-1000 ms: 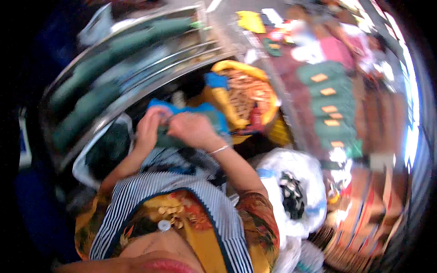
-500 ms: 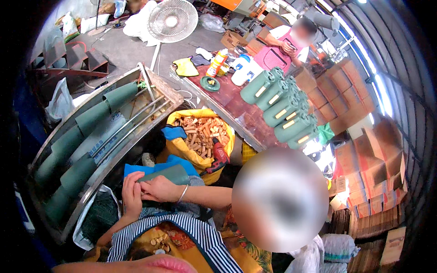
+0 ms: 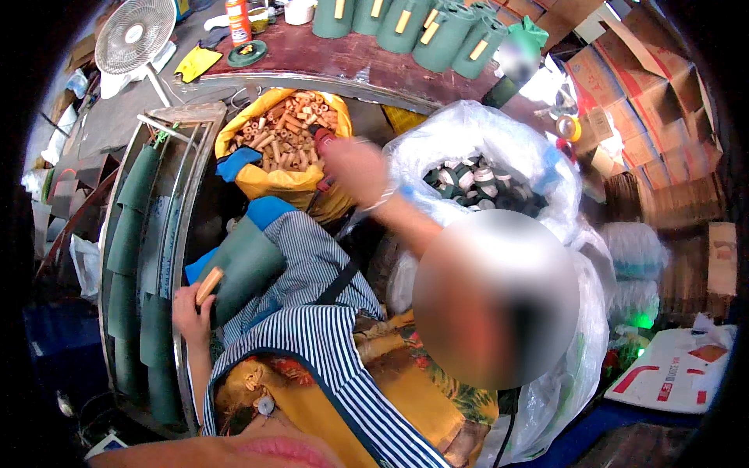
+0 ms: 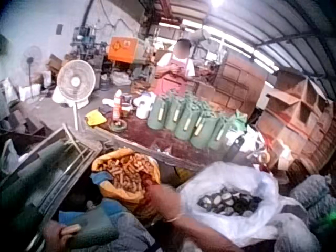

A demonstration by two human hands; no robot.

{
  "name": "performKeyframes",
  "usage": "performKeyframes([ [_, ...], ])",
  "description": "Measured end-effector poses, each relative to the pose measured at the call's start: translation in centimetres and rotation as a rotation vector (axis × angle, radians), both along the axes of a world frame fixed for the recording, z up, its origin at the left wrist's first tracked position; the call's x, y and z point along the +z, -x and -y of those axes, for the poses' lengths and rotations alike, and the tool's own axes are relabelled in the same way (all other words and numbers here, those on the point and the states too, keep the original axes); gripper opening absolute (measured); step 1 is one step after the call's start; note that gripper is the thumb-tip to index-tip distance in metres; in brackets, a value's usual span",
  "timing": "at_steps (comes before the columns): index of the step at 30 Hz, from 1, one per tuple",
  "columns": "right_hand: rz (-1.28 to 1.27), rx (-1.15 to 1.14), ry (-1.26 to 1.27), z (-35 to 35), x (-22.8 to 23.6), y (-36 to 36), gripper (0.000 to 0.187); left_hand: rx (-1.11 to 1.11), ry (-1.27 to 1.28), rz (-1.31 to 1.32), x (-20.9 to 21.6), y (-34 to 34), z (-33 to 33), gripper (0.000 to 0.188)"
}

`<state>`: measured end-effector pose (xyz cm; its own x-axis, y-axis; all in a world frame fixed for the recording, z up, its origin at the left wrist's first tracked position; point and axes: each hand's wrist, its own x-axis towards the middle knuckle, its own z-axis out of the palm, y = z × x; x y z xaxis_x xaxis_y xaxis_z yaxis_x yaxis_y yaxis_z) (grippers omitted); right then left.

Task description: The person inserts wooden sticks into green cylindrical sleeves, uses a handheld power tool to secure them, and wipes the assembled pieces with a blue cloth.

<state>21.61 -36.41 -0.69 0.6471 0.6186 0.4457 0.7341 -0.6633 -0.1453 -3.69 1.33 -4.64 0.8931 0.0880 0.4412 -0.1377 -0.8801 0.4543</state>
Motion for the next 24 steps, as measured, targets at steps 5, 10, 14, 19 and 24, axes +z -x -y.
performKeyframes([
  [5,-0.494,-1.233,0.321,23.5,-8.0,-2.3,0.023,0.56,0.962,0.123,0.0,1.1,-2.7,0.027],
  [10,-0.645,-1.117,0.296,25.7,-15.8,-0.7,0.027,0.068,1.931,0.174,-1.7,2.7,-5.4,0.035],
  [14,-0.525,-1.006,0.324,27.9,-11.7,-2.7,0.03,0.043,2.189,0.114,-2.6,2.5,-5.0,0.034],
  [19,-0.385,-1.505,0.231,41.9,-0.9,-5.1,0.035,0.099,2.184,0.022,-2.3,-0.1,1.1,0.027],
  [24,-0.534,-1.39,0.013,38.0,-10.4,-9.1,0.039,0.136,2.285,-0.11,-1.5,-3.6,5.5,0.033],
])
